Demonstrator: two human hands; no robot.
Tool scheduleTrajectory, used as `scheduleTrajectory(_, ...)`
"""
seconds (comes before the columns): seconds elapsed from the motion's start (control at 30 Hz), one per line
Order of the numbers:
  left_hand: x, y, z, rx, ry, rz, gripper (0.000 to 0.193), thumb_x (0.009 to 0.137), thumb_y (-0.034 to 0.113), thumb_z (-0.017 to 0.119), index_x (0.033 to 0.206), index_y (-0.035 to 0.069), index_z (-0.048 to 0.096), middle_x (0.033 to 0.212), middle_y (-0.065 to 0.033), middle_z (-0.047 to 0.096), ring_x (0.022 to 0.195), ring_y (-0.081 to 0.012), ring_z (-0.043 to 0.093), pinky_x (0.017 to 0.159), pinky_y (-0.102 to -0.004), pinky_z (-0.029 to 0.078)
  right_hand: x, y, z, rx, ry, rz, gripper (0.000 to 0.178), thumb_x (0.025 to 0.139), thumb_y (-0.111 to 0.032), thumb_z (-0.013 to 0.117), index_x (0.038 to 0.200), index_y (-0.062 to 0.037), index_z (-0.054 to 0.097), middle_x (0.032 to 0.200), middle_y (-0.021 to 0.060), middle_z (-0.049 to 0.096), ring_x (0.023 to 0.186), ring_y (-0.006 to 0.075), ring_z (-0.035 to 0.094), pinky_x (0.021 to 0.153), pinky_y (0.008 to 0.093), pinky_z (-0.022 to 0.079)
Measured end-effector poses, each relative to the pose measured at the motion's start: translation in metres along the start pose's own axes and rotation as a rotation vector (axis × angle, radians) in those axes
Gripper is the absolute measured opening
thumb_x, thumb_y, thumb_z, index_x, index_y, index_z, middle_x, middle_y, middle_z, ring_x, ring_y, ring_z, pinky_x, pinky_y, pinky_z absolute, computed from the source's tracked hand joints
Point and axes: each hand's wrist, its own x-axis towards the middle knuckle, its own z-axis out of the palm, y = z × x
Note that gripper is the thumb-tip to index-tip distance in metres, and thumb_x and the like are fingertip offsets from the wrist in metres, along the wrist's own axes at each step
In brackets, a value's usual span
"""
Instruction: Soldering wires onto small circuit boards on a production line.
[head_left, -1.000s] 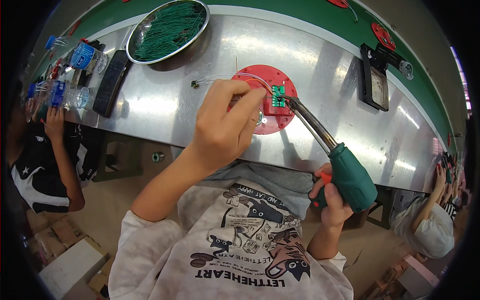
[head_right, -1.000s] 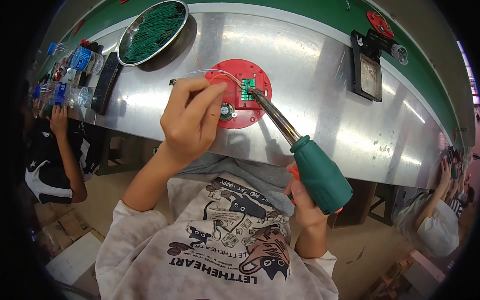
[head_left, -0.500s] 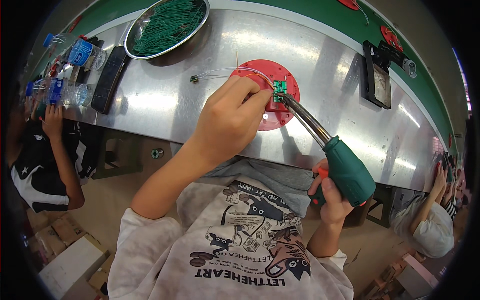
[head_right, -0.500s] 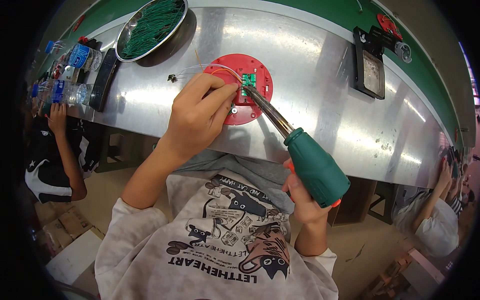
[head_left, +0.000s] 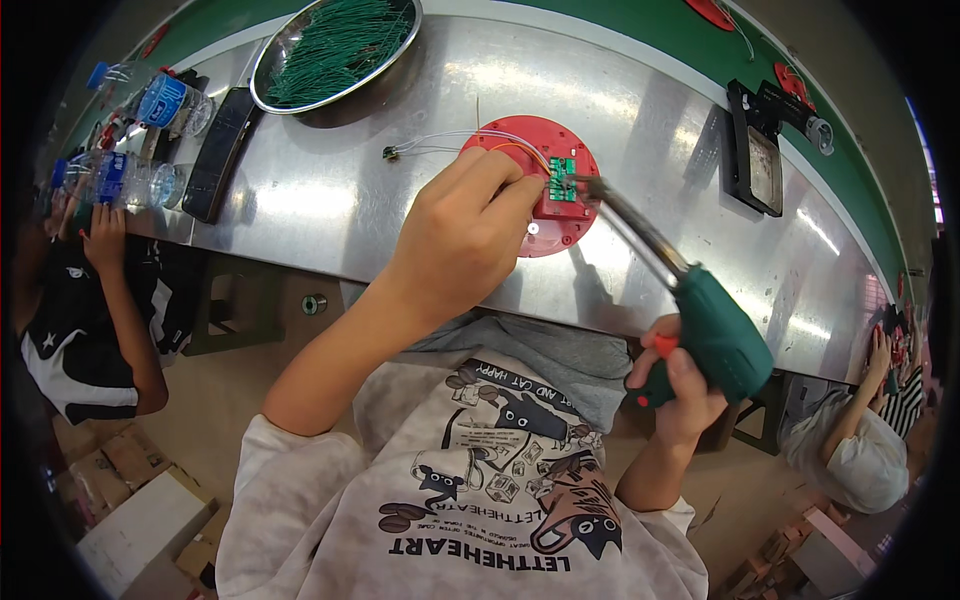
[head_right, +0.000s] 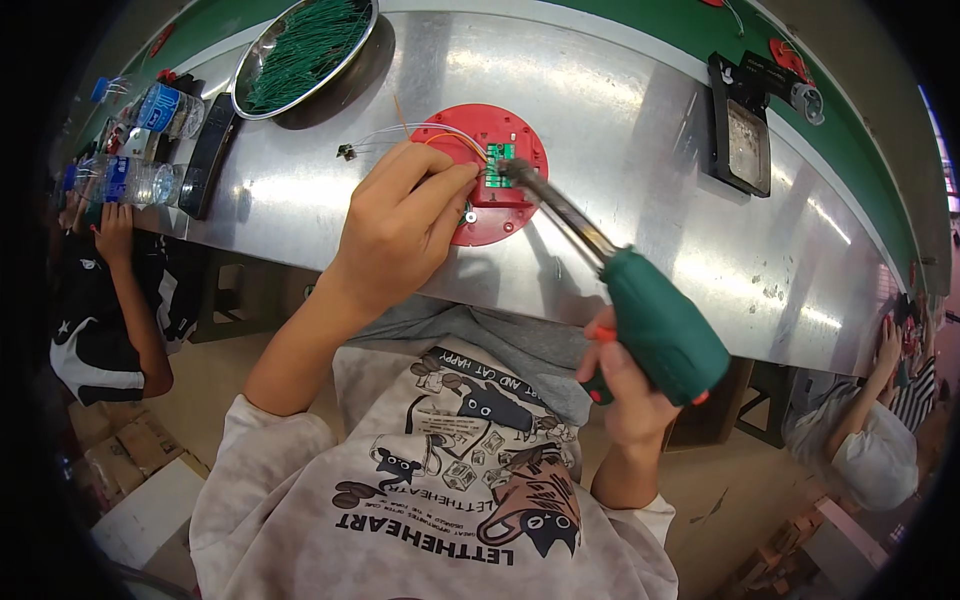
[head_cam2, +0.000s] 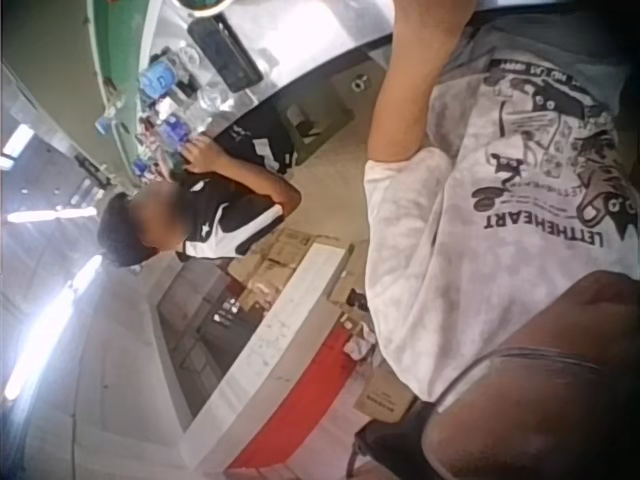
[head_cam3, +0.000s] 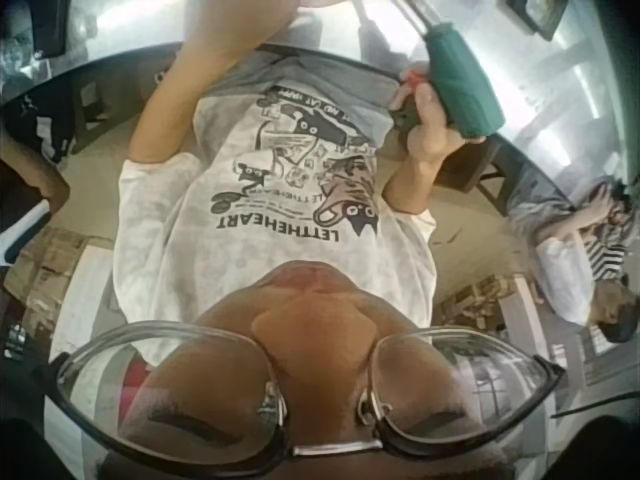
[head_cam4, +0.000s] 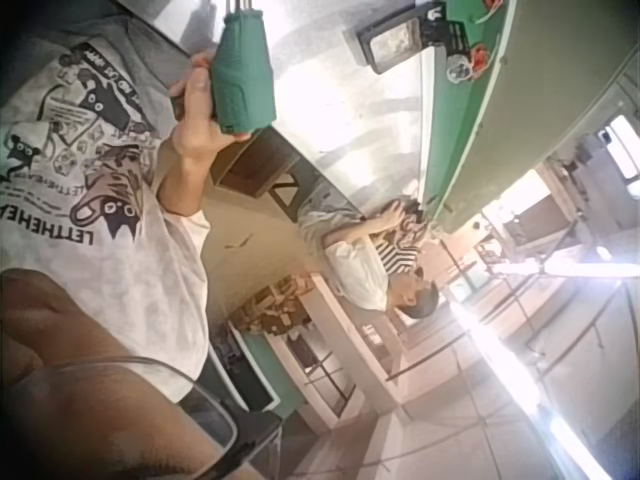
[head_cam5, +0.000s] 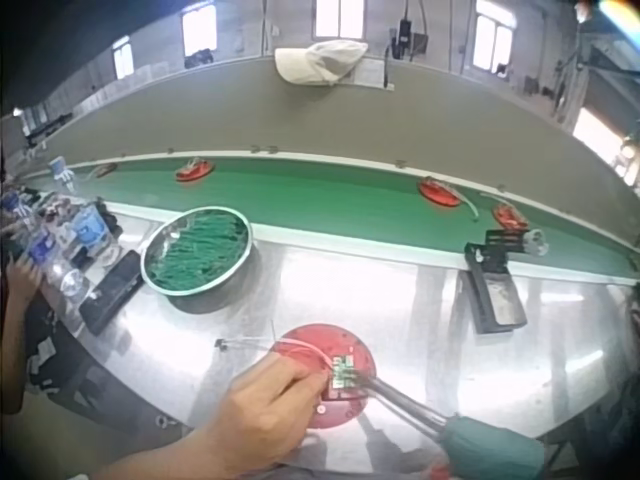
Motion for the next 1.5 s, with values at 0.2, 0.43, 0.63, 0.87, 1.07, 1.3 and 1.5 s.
scheduleTrajectory(0.2, -0.001, 0.002, -0.001, 0.012, 0.004, 0.001, 0.021, 0.073, -0.006, 0.071, 0.094, -0.003, 0.07, 0.084, -0.0108, 0.061, 0.074, -0.0271, 0.06, 0.064, -0.0373, 0.05, 0.004, 0.012, -0.022, 0.096, 0.032, -0.167, 0.048, 0.09, -0.017, 0.058, 0.125, 0.0151, 0.046, 0.091, 0.0251, 0.06, 0.047, 0.0203, 0.058, 0.04, 0.0319, 0.049)
scheduleTrajectory(0.43, 0.001, 0.0, -0.001, 0.109, 0.046, 0.032, 0.017, 0.071, 0.001, 0.067, 0.087, 0.002, 0.07, 0.081, -0.0061, 0.058, 0.072, -0.0239, 0.057, 0.061, -0.0355, 0.048, 0.009, 0.008, -0.03, 0.118, 0.102, -0.205, 0.04, 0.091, -0.018, 0.058, 0.116, 0.0127, 0.049, 0.091, 0.0244, 0.06, 0.045, 0.0199, 0.058, 0.039, 0.0315, 0.048)
scheduleTrajectory(0.63, 0.015, 0.013, -0.013, 0.22, 0.167, 0.017, 0.025, 0.068, 0.011, 0.075, 0.092, 0.006, 0.071, 0.103, -0.0106, 0.063, 0.096, -0.0307, 0.058, 0.085, -0.0438, 0.046, 0.015, 0.012, -0.047, 0.124, 0.18, -0.281, 0.04, 0.092, -0.021, 0.056, 0.114, 0.0117, 0.049, 0.091, 0.0218, 0.06, 0.045, 0.0192, 0.057, 0.037, 0.0311, 0.047)
scheduleTrajectory(0.87, 0.135, -0.04, 0.039, 0.201, -0.468, 0.235, 0.042, 0.072, 0.032, 0.072, 0.109, 0.011, 0.07, 0.096, -0.0114, 0.067, 0.1, -0.0312, 0.057, 0.09, -0.0433, 0.039, 0.043, 0.019, -0.12, 0.2, 0.469, -0.411, 0.036, 0.1, -0.03, 0.044, 0.113, 0.0025, 0.052, 0.103, 0.0157, 0.055, 0.05, 0.0143, 0.053, 0.042, 0.0286, 0.044)
scheduleTrajectory(1.07, 0.298, -0.133, 0.204, 0.697, -0.258, 0.051, 0.041, 0.08, 0.026, 0.064, 0.118, 0.012, 0.066, 0.107, -0.013, 0.069, 0.114, -0.0351, 0.054, 0.094, -0.0519, 0.038, 0.052, 0.035, -0.136, 0.418, 0.645, -0.364, 0.036, 0.102, -0.033, 0.039, 0.112, 0.0003, 0.05, 0.105, 0.0154, 0.055, 0.049, 0.0131, 0.049, 0.043, 0.0292, 0.044)
scheduleTrajectory(1.3, 0.427, -0.095, 0.364, 0.129, -0.551, 0.042, 0.053, 0.086, 0.042, 0.064, 0.132, 0.015, 0.063, 0.125, -0.019, 0.066, 0.12, -0.0382, 0.059, 0.099, -0.051, 0.046, 0.044, 0.041, -0.131, 0.433, 0.684, -0.379, 0.042, 0.101, -0.037, 0.042, 0.115, 0.0029, 0.045, 0.104, 0.0158, 0.052, 0.051, 0.0149, 0.053, 0.044, 0.0309, 0.048)
scheduleTrajectory(1.5, 0.454, -0.063, 0.375, 0.221, -0.756, -0.093, 0.047, 0.089, 0.05, 0.062, 0.108, 0.009, 0.076, 0.113, -0.0235, 0.07, 0.108, -0.0386, 0.067, 0.092, -0.0433, 0.053, 0.045, 0.03, -0.13, 0.335, 0.696, -0.334, 0.046, 0.097, -0.038, 0.049, 0.112, 0.0051, 0.043, 0.1, 0.0187, 0.051, 0.051, 0.0173, 0.055, 0.044, 0.032, 0.051)
